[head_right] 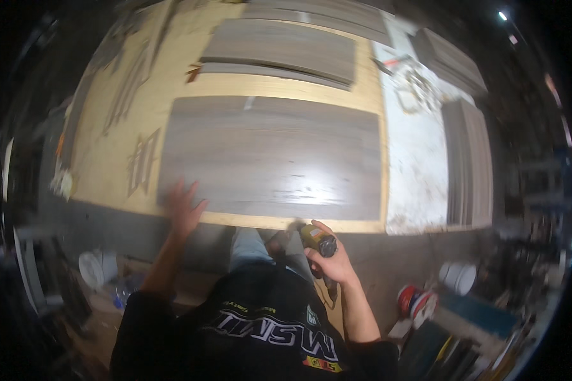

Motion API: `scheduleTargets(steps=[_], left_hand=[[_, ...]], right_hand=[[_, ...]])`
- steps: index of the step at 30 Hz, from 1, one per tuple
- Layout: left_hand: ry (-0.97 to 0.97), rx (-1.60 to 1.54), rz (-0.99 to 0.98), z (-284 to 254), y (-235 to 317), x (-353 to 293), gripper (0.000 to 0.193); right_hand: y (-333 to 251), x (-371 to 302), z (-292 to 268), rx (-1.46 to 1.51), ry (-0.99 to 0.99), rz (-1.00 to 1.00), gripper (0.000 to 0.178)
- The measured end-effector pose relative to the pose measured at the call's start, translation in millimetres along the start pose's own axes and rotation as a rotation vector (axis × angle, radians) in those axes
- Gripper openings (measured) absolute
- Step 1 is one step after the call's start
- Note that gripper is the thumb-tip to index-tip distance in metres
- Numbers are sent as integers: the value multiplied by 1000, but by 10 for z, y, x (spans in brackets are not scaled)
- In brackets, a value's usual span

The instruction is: Applying glue and assembling wood panels using a pneumatic nail gun in a workshop.

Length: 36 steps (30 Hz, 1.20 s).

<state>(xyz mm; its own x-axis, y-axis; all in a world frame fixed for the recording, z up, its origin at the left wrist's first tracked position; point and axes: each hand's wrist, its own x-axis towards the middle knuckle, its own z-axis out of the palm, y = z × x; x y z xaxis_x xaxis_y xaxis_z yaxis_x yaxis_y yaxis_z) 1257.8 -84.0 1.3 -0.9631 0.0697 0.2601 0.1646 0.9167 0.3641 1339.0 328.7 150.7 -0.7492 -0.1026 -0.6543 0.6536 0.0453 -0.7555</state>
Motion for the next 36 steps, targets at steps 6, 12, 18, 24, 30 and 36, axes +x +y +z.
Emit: scheduleTargets(steps=[6,12,18,24,30,36], left_hand=[[39,-220,-191,-200,-57,60,69],[-1,-311,-267,-299,-349,-24,61],[-67,-426,-245,-324,-491,-59,60],[-39,-463,-230,-306,-568,-82,58],[-45,-443,-230,-317,-599,-93,54],[-31,-444,-227,-295,-586,-80,55]], right_hand=[[-387,667,918,-366,-186,-213,70],[-952,1236,1988,-499,-364,-118,69],[-1106,1428,2520,-570,-408,-14,64],[-987,1548,2548,-679,-391,-78,63],[-1090,1453,2670,-675,-351,-20,64],[-1114,1423,2692,-670,-333,0,65]])
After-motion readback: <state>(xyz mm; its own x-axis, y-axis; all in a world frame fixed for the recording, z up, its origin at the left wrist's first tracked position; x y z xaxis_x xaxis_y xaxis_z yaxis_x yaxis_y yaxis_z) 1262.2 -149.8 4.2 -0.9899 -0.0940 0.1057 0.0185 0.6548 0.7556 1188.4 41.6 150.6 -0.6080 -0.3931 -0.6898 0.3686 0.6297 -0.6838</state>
